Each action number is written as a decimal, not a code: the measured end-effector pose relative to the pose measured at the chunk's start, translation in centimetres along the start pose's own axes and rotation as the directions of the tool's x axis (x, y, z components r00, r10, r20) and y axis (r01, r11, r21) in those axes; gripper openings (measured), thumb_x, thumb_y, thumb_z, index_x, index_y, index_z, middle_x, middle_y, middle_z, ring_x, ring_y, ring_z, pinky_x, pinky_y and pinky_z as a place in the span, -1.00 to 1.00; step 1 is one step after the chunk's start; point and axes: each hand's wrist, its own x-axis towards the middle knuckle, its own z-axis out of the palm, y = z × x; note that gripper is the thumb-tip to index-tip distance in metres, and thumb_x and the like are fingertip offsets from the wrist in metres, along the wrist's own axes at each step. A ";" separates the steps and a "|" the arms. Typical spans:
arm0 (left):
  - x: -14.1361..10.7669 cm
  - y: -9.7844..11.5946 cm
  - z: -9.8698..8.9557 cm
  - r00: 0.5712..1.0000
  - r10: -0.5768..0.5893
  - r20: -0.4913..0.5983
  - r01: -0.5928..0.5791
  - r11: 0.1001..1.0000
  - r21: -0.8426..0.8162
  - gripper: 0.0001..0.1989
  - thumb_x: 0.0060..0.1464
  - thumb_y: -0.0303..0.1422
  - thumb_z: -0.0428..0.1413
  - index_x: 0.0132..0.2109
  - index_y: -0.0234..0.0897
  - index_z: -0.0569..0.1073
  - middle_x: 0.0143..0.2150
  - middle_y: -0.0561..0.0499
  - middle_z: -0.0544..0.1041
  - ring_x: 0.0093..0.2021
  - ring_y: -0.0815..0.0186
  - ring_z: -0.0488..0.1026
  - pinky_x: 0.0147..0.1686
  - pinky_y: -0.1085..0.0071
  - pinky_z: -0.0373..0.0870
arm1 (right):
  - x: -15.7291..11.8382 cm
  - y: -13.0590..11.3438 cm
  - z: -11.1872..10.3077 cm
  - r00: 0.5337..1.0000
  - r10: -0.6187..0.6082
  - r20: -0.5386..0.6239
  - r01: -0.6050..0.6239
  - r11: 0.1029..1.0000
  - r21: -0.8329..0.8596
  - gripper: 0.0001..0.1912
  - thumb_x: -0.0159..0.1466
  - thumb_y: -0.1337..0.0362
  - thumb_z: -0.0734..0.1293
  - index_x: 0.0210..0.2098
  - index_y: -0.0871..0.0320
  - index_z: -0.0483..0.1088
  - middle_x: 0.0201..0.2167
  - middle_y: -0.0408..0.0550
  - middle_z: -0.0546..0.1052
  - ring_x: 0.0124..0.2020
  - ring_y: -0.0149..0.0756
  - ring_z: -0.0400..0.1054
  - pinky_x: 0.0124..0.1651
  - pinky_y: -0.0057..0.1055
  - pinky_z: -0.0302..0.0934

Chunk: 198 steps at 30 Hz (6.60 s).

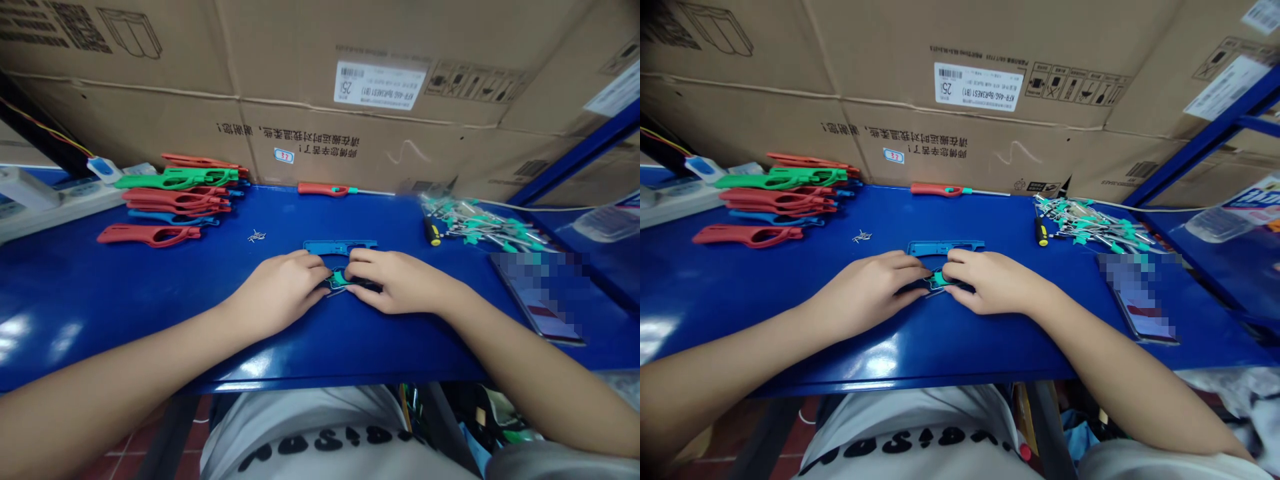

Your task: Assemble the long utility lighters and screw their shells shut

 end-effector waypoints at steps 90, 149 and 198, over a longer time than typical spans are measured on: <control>1.3 -3.0 -0.1 0.995 -0.085 0.054 0.101 0.878 -0.468 -0.85 0.20 -0.35 0.18 -0.17 -0.26 0.65 -0.26 0.01 0.65 -0.32 0.34 0.52 -0.32 0.46 0.34 | -0.1 0.8 -0.4 0.999 -0.003 0.045 -0.002 0.994 0.106 -0.88 0.36 0.37 0.27 -0.19 0.19 0.47 -0.24 -0.02 0.51 -0.27 -0.30 0.37 -0.24 -0.41 0.17; 0.3 -0.8 0.3 0.998 0.051 -0.038 -0.052 0.998 -0.032 -0.72 0.31 -0.32 0.07 0.08 -0.24 0.55 -0.05 -0.12 0.54 -0.05 0.13 0.50 -0.07 0.23 0.45 | -1.0 3.3 -1.8 0.922 0.299 -0.247 -0.313 0.950 -0.017 -0.72 0.40 0.32 0.17 0.04 0.10 0.39 -0.15 0.01 0.58 -0.23 -0.19 0.45 -0.21 -0.34 0.23; 0.2 -1.0 0.3 0.996 0.079 -0.031 -0.079 0.997 0.007 -0.68 0.33 -0.31 0.03 0.12 -0.27 0.53 -0.04 -0.13 0.55 -0.05 0.10 0.50 -0.06 0.16 0.48 | -6.9 16.0 -2.9 0.222 0.829 -0.513 -0.971 0.236 -0.039 -0.80 0.20 0.37 0.26 -0.22 0.19 0.50 -0.03 0.23 0.46 0.00 0.08 0.34 -0.03 -0.02 0.23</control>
